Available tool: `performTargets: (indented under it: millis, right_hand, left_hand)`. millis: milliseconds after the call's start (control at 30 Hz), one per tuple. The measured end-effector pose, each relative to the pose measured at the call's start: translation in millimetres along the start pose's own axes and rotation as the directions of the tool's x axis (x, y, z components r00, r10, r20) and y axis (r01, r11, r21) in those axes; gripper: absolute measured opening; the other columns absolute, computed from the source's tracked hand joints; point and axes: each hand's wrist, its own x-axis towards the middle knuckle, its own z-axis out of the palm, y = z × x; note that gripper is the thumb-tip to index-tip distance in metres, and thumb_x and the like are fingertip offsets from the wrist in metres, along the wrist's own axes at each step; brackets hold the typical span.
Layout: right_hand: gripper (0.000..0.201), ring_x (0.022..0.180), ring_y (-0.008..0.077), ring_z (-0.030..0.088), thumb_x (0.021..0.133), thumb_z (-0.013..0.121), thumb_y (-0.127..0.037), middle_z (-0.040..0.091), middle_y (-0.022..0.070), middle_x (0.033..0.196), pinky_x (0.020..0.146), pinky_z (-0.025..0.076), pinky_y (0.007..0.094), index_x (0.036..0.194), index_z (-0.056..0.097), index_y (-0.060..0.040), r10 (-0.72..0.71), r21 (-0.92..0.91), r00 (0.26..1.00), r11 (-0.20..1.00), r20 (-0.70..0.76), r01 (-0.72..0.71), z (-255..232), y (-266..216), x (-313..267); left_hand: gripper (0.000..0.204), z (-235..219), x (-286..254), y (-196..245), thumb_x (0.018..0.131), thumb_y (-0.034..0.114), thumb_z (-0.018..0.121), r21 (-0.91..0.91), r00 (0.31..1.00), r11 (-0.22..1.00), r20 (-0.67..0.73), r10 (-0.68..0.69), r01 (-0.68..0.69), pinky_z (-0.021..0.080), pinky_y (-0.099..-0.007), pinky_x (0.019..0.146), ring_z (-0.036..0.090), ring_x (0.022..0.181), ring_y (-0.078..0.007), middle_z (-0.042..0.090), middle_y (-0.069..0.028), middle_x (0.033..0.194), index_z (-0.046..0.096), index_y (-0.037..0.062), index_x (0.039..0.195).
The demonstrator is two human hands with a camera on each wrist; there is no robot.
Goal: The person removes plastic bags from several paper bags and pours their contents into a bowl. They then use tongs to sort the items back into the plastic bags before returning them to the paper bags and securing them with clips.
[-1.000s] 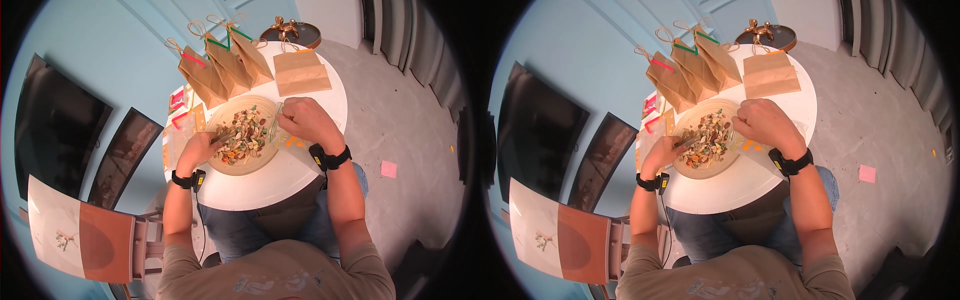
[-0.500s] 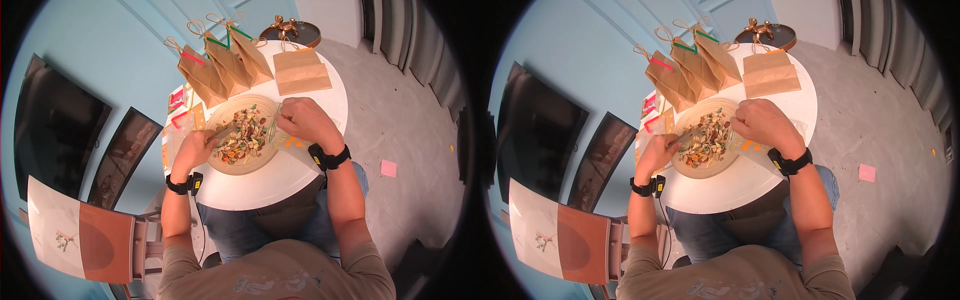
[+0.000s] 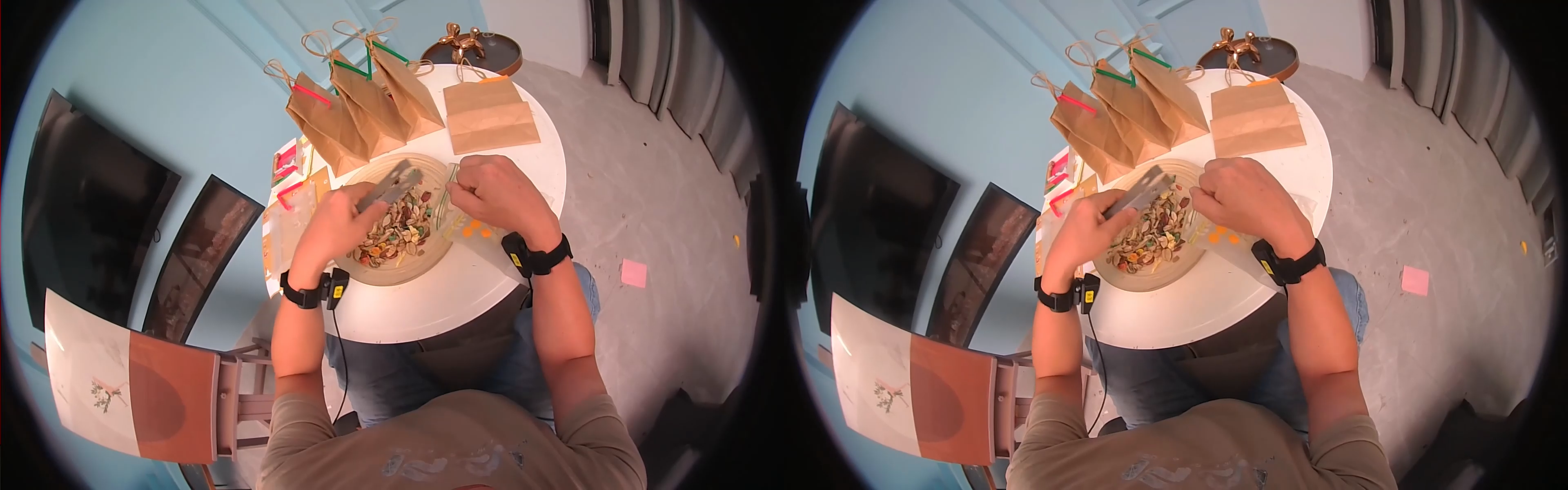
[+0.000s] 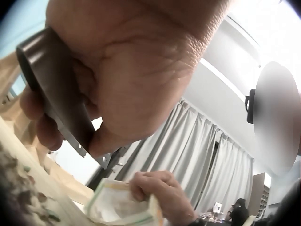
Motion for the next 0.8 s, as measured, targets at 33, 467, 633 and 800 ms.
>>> performTargets:
  millis: [33,467,633,800]
  right_hand:
    - [0.036,0.079,0.0431,0.069,0.097,0.068,-0.022,0.07,0.0223,0.081,0.078,0.055,0.0536,0.075,0.071,0.0065,-0.002,-0.001,1.0,1.0,0.003,0.002,-0.3,0.4,-0.2]
    - [0.032,0.072,0.0422,0.066,0.097,0.073,-0.019,0.067,0.021,0.075,0.07,0.053,0.0508,0.076,0.071,0.0056,-0.054,0.004,0.998,0.999,-0.043,0.054,2.4,4.8,-1.2]
    - [0.038,0.08,0.0425,0.069,0.098,0.067,-0.023,0.07,0.0221,0.08,0.079,0.056,0.0526,0.075,0.072,0.0065,-0.012,-0.005,1.0,1.0,0.016,0.012,-0.1,0.9,-0.3]
    - [0.038,0.081,0.0425,0.07,0.099,0.067,-0.023,0.071,0.0221,0.082,0.08,0.056,0.0527,0.076,0.072,0.0061,-0.009,-0.014,1.0,1.0,0.022,0.009,0.6,1.3,-0.4]
  left_hand:
    - [0.036,0.2,4.7,-16.7,0.101,0.026,0.079,0.035,0.999,0.999,-0.032,0.004,-0.003,0.056,-0.0476,0.072,0.074,0.073,-0.0381,0.074,-0.0264,0.081,0.079,-0.0042,0.119]
    - [0.037,22.2,11.9,-95.8,0.099,0.027,0.081,0.171,0.983,0.977,0.108,-0.15,0.131,0.059,-0.0488,0.082,0.077,0.086,-0.044,0.076,-0.0291,0.089,0.081,-0.0026,0.122]
    - [0.029,26.8,-1.3,-87.3,0.099,0.024,0.08,0.24,0.992,0.967,0.066,-0.107,0.088,0.059,-0.0538,0.082,0.075,0.09,-0.0492,0.077,-0.0291,0.091,0.081,-0.0007,0.114]
    - [0.026,35.1,-10.3,-98.8,0.098,0.022,0.08,0.351,1.0,0.936,0.006,-0.03,0.026,0.06,-0.0567,0.081,0.075,0.09,-0.0516,0.075,-0.0316,0.091,0.08,-0.0021,0.108]
